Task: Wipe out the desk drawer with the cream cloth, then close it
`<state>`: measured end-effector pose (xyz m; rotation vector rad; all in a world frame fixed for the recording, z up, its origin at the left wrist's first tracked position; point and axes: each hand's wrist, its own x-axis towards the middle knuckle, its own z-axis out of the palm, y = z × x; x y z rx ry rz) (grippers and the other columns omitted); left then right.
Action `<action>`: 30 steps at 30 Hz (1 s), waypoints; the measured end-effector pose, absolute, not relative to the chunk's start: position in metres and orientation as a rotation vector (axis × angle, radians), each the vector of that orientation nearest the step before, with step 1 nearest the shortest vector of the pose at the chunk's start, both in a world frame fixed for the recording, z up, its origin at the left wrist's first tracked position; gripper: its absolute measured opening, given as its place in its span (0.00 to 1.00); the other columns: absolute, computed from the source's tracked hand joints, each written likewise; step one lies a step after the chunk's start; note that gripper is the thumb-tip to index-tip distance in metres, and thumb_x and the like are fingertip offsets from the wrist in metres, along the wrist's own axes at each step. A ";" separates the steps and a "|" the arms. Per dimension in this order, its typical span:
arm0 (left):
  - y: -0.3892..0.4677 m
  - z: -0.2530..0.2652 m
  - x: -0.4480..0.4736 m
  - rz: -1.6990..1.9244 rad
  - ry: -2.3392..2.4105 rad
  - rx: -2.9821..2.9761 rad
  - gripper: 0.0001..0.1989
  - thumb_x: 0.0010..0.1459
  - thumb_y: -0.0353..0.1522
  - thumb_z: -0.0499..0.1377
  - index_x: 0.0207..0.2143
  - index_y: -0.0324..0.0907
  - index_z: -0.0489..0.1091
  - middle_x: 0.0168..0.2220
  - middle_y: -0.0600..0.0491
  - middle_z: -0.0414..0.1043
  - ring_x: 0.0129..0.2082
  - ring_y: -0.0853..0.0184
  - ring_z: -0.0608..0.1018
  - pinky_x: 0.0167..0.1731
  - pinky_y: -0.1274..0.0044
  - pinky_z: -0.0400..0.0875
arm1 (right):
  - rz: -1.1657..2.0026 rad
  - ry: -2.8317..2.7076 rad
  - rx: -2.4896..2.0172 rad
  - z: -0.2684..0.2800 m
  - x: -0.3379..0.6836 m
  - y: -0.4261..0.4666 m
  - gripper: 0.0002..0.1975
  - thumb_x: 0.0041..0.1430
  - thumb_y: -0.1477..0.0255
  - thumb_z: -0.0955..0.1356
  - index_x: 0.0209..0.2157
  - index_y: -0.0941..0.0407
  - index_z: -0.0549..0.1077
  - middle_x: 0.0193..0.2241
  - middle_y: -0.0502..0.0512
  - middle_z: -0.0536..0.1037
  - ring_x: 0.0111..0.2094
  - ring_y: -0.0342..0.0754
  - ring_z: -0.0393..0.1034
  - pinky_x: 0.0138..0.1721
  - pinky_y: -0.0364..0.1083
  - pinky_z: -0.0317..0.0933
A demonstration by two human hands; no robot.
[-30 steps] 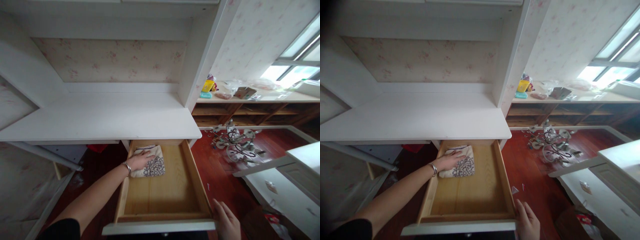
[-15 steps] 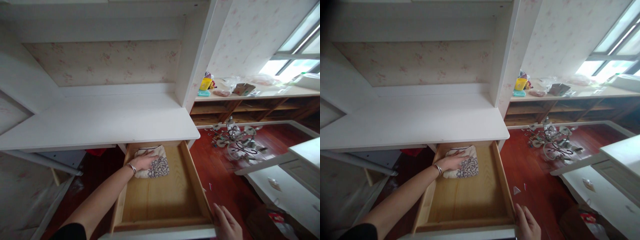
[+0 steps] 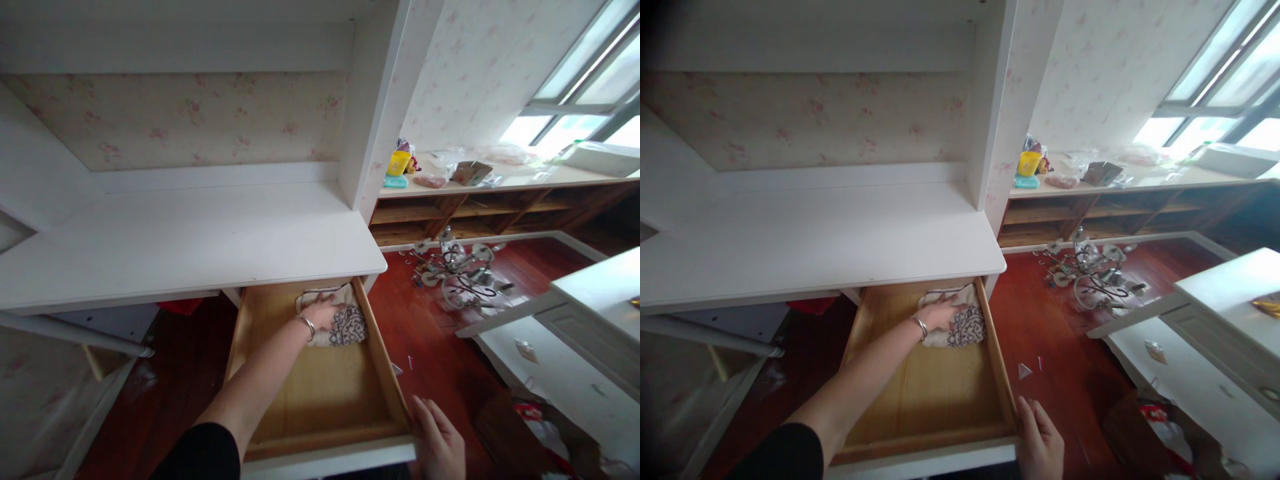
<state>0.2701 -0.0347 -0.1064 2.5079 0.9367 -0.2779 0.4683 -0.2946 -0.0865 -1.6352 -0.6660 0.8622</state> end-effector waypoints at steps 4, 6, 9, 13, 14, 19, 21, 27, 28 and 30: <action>-0.056 -0.093 0.264 -0.305 1.039 2.530 0.38 0.56 0.39 0.62 0.67 0.49 0.52 0.67 0.40 0.49 0.63 0.45 0.60 0.60 0.56 0.56 | 0.842 -0.678 -1.657 -0.086 0.467 -0.296 0.23 0.50 0.52 0.71 0.19 0.56 0.65 0.20 0.45 0.59 0.22 0.41 0.52 0.21 0.39 0.52; -0.075 -0.090 0.261 -0.290 1.015 2.564 0.38 0.56 0.40 0.61 0.67 0.50 0.52 0.66 0.41 0.51 0.62 0.44 0.61 0.58 0.55 0.59 | 0.844 -0.674 -1.651 -0.086 0.466 -0.295 0.23 0.51 0.53 0.71 0.19 0.56 0.65 0.20 0.45 0.59 0.22 0.40 0.52 0.22 0.40 0.51; -0.113 -0.093 0.259 -0.237 1.007 2.596 0.36 0.57 0.41 0.60 0.66 0.56 0.51 0.65 0.42 0.53 0.60 0.41 0.62 0.50 0.53 0.68 | 0.862 -0.674 -1.634 -0.085 0.465 -0.295 0.22 0.52 0.53 0.71 0.20 0.56 0.65 0.20 0.44 0.59 0.22 0.40 0.53 0.22 0.40 0.52; -0.167 -0.099 0.262 -0.249 0.991 2.594 0.38 0.56 0.42 0.60 0.67 0.57 0.49 0.66 0.42 0.51 0.61 0.34 0.59 0.42 0.49 0.72 | 0.844 -0.692 -1.648 -0.079 0.465 -0.295 0.23 0.50 0.53 0.72 0.19 0.56 0.65 0.19 0.44 0.60 0.22 0.40 0.53 0.22 0.40 0.51; -0.176 -0.099 0.263 -0.269 1.021 2.577 0.37 0.57 0.41 0.59 0.67 0.57 0.48 0.66 0.41 0.49 0.61 0.33 0.57 0.42 0.47 0.71 | 0.843 -0.695 -1.649 -0.077 0.464 -0.295 0.23 0.49 0.53 0.72 0.19 0.56 0.65 0.19 0.44 0.59 0.22 0.40 0.52 0.22 0.40 0.51; -0.193 -0.097 0.262 -0.317 1.060 2.500 0.37 0.58 0.41 0.59 0.67 0.58 0.48 0.67 0.41 0.48 0.62 0.35 0.56 0.43 0.47 0.70 | 0.841 -0.668 -1.669 -0.069 0.462 -0.294 0.23 0.46 0.52 0.73 0.18 0.56 0.66 0.18 0.44 0.59 0.22 0.40 0.52 0.22 0.40 0.52; -0.193 -0.097 0.252 -0.313 1.074 2.496 0.38 0.57 0.42 0.60 0.67 0.57 0.48 0.67 0.42 0.48 0.62 0.37 0.57 0.46 0.50 0.70 | 0.843 -0.658 -1.678 -0.067 0.462 -0.294 0.24 0.44 0.51 0.73 0.17 0.56 0.66 0.17 0.44 0.60 0.22 0.40 0.53 0.22 0.40 0.52; -0.202 -0.098 0.188 -0.398 1.190 2.426 0.40 0.58 0.38 0.60 0.67 0.61 0.43 0.70 0.47 0.43 0.66 0.39 0.51 0.48 0.53 0.71 | 0.868 -0.637 -1.681 -0.066 0.460 -0.294 0.23 0.45 0.51 0.73 0.19 0.56 0.67 0.18 0.44 0.60 0.21 0.40 0.52 0.20 0.40 0.51; -0.204 -0.097 0.175 -0.423 1.214 2.412 0.40 0.58 0.36 0.60 0.67 0.61 0.43 0.70 0.47 0.42 0.66 0.39 0.50 0.48 0.53 0.71 | 0.867 -0.638 -1.686 -0.065 0.460 -0.293 0.24 0.44 0.51 0.73 0.19 0.56 0.67 0.19 0.44 0.60 0.21 0.40 0.52 0.20 0.40 0.51; -0.207 -0.094 0.151 -0.464 1.256 2.398 0.41 0.57 0.32 0.59 0.68 0.60 0.44 0.70 0.46 0.42 0.66 0.38 0.50 0.49 0.53 0.70 | 0.857 -0.639 -1.692 -0.063 0.459 -0.293 0.25 0.42 0.51 0.74 0.17 0.56 0.64 0.18 0.44 0.59 0.21 0.40 0.52 0.20 0.40 0.51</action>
